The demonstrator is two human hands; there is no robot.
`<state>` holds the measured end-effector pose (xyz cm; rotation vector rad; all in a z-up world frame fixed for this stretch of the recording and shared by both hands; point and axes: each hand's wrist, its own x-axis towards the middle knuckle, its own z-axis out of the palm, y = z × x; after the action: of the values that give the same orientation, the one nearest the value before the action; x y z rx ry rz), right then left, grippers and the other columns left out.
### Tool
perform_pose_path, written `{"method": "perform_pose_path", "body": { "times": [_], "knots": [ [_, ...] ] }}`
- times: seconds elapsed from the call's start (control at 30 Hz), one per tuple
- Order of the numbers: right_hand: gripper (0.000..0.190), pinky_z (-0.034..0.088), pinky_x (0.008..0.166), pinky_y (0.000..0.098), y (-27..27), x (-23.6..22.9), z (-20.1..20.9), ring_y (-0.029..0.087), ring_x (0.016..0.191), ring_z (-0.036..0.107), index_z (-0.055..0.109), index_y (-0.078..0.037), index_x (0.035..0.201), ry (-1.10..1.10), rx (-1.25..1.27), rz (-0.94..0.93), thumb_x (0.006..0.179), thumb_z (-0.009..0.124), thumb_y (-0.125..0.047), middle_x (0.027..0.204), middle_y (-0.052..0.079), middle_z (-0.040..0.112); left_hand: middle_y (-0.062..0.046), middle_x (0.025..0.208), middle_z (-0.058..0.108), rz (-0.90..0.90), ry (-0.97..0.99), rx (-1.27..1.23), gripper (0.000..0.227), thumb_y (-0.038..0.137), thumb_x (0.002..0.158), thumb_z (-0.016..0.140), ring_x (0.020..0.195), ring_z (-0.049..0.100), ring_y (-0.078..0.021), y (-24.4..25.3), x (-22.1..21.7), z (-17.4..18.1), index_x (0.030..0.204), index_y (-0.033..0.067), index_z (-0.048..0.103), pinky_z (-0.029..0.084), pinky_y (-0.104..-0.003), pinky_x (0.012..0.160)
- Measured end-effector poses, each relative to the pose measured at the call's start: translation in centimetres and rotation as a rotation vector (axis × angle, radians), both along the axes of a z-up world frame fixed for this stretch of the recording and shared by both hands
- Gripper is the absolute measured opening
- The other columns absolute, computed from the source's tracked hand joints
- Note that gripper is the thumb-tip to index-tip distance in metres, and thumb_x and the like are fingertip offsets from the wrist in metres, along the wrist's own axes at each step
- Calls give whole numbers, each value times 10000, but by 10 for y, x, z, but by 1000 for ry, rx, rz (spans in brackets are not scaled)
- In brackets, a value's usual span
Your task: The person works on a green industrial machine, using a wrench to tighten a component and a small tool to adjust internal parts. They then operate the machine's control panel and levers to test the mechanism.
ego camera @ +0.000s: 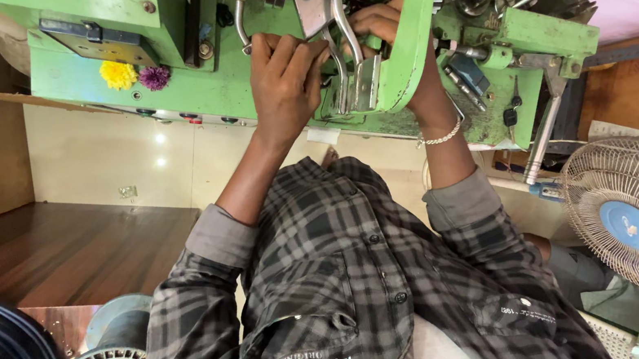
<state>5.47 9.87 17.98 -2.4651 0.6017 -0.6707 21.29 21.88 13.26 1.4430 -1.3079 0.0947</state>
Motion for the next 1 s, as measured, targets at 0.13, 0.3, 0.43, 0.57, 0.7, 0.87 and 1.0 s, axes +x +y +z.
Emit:
{"method": "perform_pose_path", "body": {
  "times": [0.13, 0.3, 0.43, 0.57, 0.7, 0.87, 1.0],
  "knots": [
    [433, 505, 927, 394, -6, -5, -4, 266, 1052, 641, 743, -2, 1155, -34, -52, 69, 843, 913, -250, 1213, 121, 738, -35, 840, 569, 72, 21, -25, 161, 45, 848, 808, 873, 484, -264, -6, -11, 0, 983, 82, 727, 380, -425, 781],
    [392, 539, 965, 399, -9, -8, -21, 267, 1101, 679, 725, -25, 1136, -156, 65, 56, 884, 906, -265, 1200, 116, 735, -41, 851, 607, 27, 198, 18, 134, 37, 900, 791, 909, 477, -247, -18, -20, -3, 1025, 79, 763, 394, -394, 823],
    [365, 567, 932, 373, -8, -9, -32, 265, 1081, 671, 704, -43, 1129, -194, 264, 41, 915, 888, -275, 1193, 109, 731, -37, 964, 625, 87, 148, 22, 157, 101, 959, 803, 996, 484, -264, -3, -10, 0, 1108, 98, 753, 396, -413, 896],
    [364, 504, 967, 422, -18, -15, -28, 293, 1083, 692, 717, -34, 1147, -103, -40, 96, 900, 901, -230, 1219, 109, 744, -42, 1171, 616, 60, -28, 97, 273, 191, 925, 846, 1072, 471, -300, 31, 8, 6, 1156, 128, 718, 384, -424, 955],
    [388, 476, 972, 438, -23, -23, -20, 309, 1094, 643, 729, -23, 1165, 1, -95, 158, 882, 907, -221, 1241, 122, 735, -47, 1286, 576, -36, -141, 178, 322, 247, 885, 850, 1116, 477, -313, 42, 12, -5, 1152, 127, 716, 364, -443, 969],
    [421, 483, 1004, 415, -21, -22, -7, 295, 1173, 598, 717, 0, 1224, -24, 18, 224, 904, 893, -211, 1304, 137, 707, -10, 1281, 577, -15, -168, 147, 206, 141, 924, 822, 1115, 490, -263, 27, -2, -30, 1106, 132, 726, 344, -423, 931],
    [405, 474, 932, 403, -21, -17, 1, 263, 1088, 611, 757, -43, 1202, 38, 59, 238, 860, 911, -197, 1240, 117, 745, 9, 1234, 579, 20, -154, 165, 258, 56, 880, 802, 1091, 487, -249, 21, -9, -33, 1115, 140, 739, 350, -418, 930]
  ]
}}
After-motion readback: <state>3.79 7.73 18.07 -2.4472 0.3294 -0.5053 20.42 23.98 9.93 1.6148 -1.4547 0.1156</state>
